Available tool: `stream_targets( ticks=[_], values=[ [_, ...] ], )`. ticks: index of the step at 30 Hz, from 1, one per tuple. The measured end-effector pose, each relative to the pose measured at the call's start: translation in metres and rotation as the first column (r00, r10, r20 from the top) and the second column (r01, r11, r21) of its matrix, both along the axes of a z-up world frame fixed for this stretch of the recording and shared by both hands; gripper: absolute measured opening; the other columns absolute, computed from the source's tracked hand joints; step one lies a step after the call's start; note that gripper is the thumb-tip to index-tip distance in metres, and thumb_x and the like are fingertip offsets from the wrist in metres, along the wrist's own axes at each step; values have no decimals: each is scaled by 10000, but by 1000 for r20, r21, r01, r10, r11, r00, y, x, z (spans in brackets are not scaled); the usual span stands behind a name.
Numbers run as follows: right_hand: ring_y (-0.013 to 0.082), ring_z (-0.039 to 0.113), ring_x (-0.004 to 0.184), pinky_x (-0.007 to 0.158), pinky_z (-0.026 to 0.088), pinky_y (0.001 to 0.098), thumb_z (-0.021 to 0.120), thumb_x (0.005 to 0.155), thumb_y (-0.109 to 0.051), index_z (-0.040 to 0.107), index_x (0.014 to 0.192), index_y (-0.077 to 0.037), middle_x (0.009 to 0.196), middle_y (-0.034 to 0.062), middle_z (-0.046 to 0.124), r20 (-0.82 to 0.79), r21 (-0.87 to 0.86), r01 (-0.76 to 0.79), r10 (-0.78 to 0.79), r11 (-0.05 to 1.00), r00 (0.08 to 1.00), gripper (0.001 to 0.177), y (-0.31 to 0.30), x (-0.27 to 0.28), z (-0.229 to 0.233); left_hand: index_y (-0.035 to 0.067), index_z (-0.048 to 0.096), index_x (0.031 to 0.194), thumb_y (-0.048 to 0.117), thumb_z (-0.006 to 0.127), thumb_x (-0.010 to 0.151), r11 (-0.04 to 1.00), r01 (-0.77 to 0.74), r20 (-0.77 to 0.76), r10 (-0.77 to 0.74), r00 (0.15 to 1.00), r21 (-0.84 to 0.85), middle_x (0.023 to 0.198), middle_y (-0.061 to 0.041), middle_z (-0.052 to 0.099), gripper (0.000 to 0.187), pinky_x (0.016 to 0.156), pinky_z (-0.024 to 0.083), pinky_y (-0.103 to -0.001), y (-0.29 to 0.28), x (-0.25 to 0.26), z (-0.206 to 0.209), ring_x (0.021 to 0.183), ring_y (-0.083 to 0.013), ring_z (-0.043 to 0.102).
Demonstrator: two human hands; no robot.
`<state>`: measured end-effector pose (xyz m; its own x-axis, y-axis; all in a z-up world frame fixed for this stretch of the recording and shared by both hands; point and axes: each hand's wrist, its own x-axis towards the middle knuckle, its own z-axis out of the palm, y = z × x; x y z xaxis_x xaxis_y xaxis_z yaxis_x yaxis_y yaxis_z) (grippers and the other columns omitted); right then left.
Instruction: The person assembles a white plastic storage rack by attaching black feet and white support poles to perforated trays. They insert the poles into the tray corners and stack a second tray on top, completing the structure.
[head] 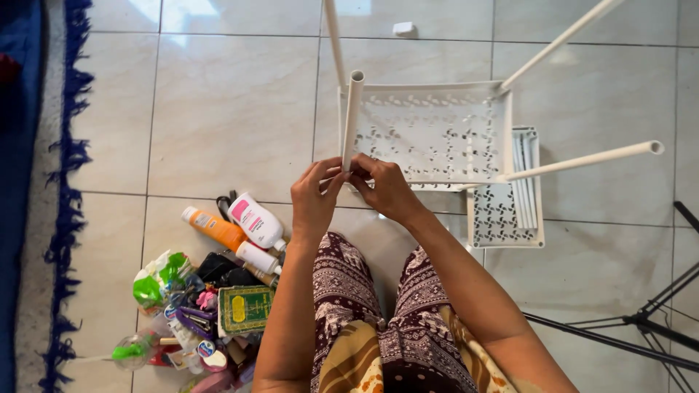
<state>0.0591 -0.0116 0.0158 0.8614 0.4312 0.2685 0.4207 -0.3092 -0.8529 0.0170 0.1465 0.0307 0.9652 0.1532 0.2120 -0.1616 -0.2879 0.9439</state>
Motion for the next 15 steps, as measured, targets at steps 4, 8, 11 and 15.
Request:
stream_targets(
  ticks=[4, 8, 11, 15],
  values=[
    [267, 787, 864, 735, 620, 367, 719, 928, -53, 649, 1061, -42, 928, 124, 770, 14, -52, -17, 18, 998, 1000, 151, 8, 2, -12, 13, 683, 1150, 25, 722, 941, 998, 0, -21, 1, 1000, 68, 1074, -123, 748, 213, 813, 659, -298, 11, -4, -10, 1036, -208, 778],
    [299, 770, 850, 703, 603, 385, 706, 924, -46, 645, 1103, -42, 937, 144, 762, 61, -117, -5, 12, 993, 998, 189, 13, 1, -13, 14, 669, 1164, 22, 719, 937, 1000, -15, -7, 15, 1000, -2, 1072, -128, 750, 233, 816, 659, -296, 14, -7, -17, 1039, -211, 775],
    [307, 765, 858, 705, 604, 389, 699, 928, -42, 638, 1113, -36, 943, 151, 759, 80, -128, -18, 29, 992, 996, 195, 16, 2, -11, 14, 665, 1166, 19, 711, 938, 1000, -5, -13, 5, 1000, -18, 1071, -129, 751, 232, 817, 655, -295, 18, -7, -18, 1044, -211, 774],
    [307, 767, 875, 712, 603, 392, 698, 947, -41, 625, 1059, -27, 944, 150, 757, 93, -154, -23, 38, 988, 995, 134, 15, -2, -8, 9, 661, 1143, 19, 715, 938, 1000, 13, -1, -13, 1000, -17, 1068, -125, 752, 212, 824, 659, -294, 18, -9, -19, 1051, -214, 773]
  ],
)
